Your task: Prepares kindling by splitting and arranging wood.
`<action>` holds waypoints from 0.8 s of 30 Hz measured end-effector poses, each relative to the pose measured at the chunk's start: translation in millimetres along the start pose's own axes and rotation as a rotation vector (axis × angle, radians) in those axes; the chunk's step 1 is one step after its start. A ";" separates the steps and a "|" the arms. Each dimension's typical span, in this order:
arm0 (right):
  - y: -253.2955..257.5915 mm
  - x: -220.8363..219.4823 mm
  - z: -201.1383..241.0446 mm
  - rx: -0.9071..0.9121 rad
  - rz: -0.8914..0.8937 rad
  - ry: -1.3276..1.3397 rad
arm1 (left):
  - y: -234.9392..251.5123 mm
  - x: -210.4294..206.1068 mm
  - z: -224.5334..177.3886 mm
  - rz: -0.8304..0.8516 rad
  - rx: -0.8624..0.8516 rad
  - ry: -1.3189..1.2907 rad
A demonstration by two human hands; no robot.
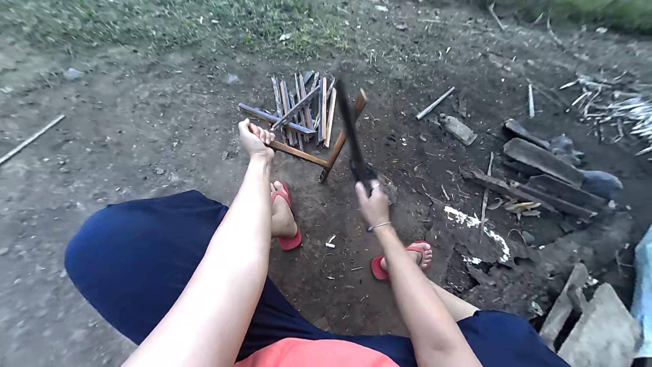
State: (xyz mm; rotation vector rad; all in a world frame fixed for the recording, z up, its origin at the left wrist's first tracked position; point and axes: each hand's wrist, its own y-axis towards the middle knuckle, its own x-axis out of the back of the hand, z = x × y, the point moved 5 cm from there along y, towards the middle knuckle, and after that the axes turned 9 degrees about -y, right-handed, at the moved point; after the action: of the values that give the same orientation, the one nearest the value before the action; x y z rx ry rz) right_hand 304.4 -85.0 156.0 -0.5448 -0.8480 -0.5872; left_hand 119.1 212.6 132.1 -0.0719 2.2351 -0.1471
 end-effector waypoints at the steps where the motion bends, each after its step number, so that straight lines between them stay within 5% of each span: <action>1: -1.6 27.0 15.8 0.101 -0.140 0.055 | 2.2 2.1 -0.8 -0.009 -0.009 -0.001; 5: -21.3 137.5 89.6 0.615 -0.715 0.455 | 6.4 2.8 0.4 -0.009 -0.013 -0.026; 8: -22.2 140.9 106.8 0.726 -0.831 0.540 | 4.5 -5.3 0.5 0.028 0.012 -0.015; 10: -7.6 59.3 55.6 0.485 -0.695 0.255 | 1.6 -3.9 -0.8 0.018 0.018 -0.005; 14: 2.7 -121.1 -81.4 -0.125 0.246 -0.362 | -10.3 -4.7 1.7 0.047 0.035 0.017; 17: -1.3 -141.4 -69.4 -0.220 0.424 -0.410 | -3.2 -0.4 -8.2 0.047 0.030 0.047; 24: 14.6 -127.9 -75.2 -0.255 0.502 -0.146 | -12.4 5.4 9.9 0.013 0.027 -0.022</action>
State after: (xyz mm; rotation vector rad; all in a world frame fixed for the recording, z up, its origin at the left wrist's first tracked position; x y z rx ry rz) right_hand 286.5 -90.7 8.1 -1.0062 -0.7382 -0.1949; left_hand 123.5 198.9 123.5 -0.0440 2.2104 -0.1679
